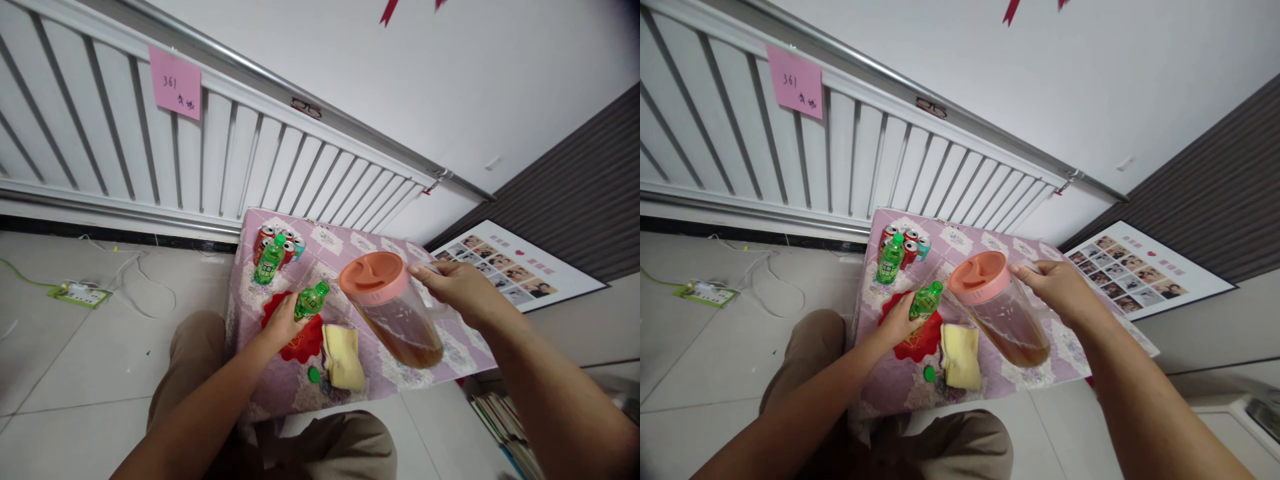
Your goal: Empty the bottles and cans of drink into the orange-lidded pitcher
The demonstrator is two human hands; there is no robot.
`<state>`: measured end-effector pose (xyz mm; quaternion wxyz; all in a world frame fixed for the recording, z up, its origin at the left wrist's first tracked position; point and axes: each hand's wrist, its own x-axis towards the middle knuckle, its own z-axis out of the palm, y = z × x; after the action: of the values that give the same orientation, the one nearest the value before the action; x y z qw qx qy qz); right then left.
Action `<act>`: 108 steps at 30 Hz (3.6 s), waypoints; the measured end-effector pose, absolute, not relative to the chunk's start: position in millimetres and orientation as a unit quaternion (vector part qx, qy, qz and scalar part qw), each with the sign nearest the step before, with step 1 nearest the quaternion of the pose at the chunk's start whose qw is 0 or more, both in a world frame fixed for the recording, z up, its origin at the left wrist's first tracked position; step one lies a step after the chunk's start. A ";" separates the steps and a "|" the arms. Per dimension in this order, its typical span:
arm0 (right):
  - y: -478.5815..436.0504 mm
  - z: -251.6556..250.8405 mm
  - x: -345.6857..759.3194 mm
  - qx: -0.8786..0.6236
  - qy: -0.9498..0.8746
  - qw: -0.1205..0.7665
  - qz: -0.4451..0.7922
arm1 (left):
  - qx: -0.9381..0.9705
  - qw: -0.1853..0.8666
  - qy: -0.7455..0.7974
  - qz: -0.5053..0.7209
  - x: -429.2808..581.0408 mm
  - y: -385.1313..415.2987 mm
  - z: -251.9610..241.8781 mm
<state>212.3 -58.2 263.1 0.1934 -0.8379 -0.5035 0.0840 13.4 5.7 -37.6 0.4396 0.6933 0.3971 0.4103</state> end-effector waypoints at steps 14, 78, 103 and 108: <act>-59.5 265.7 209.0 -0.843 -0.492 0.199 0.084 | 0.681 0.446 0.393 0.427 15.0 6.4 -43.5; -57.8 263.5 221.9 -0.851 -0.488 0.176 0.079 | 0.687 0.445 0.392 0.421 15.2 5.2 -42.4; -55.2 259.1 219.3 -0.831 -0.515 0.191 0.084 | 0.692 0.440 0.401 0.408 15.1 4.1 -36.5; -54.9 258.8 217.9 -0.836 -0.509 0.190 0.081 | 0.689 0.446 0.398 0.411 15.5 3.8 -36.9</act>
<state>217.9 -54.9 258.8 0.1896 -0.8356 -0.5091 0.0814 15.5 3.8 -36.9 0.4459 0.6886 0.3977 0.4110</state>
